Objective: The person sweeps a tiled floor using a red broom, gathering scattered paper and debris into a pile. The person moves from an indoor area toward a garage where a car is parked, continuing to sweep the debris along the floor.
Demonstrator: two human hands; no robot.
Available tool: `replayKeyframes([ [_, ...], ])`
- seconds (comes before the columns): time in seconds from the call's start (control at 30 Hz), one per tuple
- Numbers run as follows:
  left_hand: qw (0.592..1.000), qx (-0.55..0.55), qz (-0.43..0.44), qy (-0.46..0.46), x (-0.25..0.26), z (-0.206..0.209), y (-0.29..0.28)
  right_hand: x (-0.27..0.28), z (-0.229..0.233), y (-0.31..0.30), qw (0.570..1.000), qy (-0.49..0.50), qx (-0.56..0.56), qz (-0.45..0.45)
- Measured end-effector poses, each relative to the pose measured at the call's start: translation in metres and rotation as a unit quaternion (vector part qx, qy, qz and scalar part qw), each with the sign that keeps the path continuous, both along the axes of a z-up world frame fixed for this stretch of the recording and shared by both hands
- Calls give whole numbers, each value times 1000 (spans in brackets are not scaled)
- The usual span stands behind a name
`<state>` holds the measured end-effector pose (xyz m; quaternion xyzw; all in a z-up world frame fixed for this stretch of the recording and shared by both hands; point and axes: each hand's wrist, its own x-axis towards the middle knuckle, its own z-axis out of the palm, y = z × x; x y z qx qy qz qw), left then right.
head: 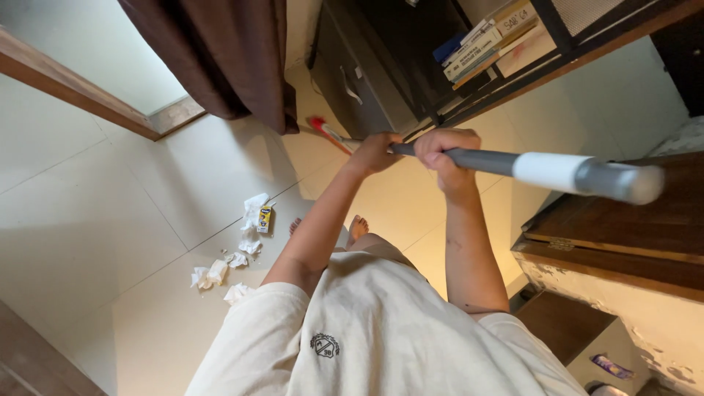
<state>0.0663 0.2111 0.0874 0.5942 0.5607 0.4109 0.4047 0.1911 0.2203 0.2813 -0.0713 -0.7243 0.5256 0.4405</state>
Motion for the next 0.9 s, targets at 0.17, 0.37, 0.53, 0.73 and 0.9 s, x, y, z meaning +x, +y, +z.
replayKeyframes([
  [0.17,997,-68,3,36,1,-26,-14,-8,-25,-6,1000,-1,-15,17],
  [0.37,993,-119,-3,23,1,-5,-51,20,-42,5,987,74,-135,44],
  [0.53,987,-145,22,59,-8,6,-74,20,-37,1,979,91,-173,61],
  [0.73,985,-52,139,92,-29,4,-92,-22,-3,-25,980,122,-121,101],
  [0.9,946,-41,243,211,-78,-26,-102,-72,-11,-43,976,167,-90,105],
])
